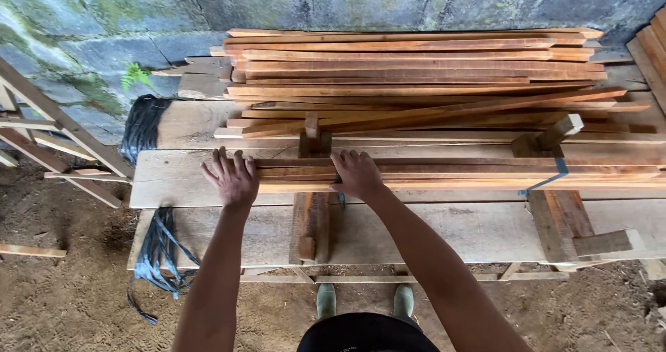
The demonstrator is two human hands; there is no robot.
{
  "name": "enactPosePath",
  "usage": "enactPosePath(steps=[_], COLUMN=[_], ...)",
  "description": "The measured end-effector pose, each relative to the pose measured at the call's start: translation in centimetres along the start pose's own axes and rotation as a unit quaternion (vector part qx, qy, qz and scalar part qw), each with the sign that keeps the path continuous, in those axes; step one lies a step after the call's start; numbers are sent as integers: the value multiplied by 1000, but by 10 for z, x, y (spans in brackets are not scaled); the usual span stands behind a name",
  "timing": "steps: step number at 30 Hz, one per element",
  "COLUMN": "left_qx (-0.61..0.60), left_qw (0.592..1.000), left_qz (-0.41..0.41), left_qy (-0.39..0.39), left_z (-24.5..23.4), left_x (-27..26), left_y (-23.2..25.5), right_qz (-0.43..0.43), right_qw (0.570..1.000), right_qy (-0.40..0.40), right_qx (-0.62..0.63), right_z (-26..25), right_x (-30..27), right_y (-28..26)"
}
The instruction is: Bundling wood planks using rubber straps.
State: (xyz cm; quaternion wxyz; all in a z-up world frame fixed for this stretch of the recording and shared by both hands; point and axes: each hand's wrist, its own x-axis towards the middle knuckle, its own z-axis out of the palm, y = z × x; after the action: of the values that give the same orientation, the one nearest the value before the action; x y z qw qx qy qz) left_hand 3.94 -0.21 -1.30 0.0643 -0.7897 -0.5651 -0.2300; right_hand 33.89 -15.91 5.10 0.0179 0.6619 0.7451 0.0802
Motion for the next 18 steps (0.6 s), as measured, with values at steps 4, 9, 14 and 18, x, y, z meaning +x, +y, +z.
enactPosePath(steps=[4, 9, 14, 18], left_qx=[-3, -75, -116, -117], left_qw=[991, 968, 951, 945], left_qz=[110, 231, 284, 305], left_qy=[82, 66, 38, -26], left_z=[8, 2, -8, -22], left_x=[-4, -12, -22, -28], left_y=[37, 123, 205, 256], right_qz=[4, 30, 61, 98], right_qw=[999, 994, 991, 991], right_qy=[-33, -95, -109, -93], right_qx=[31, 44, 38, 13], right_z=[0, -9, -18, -10], right_x=[-20, -60, -111, -157], right_y=[34, 83, 143, 196])
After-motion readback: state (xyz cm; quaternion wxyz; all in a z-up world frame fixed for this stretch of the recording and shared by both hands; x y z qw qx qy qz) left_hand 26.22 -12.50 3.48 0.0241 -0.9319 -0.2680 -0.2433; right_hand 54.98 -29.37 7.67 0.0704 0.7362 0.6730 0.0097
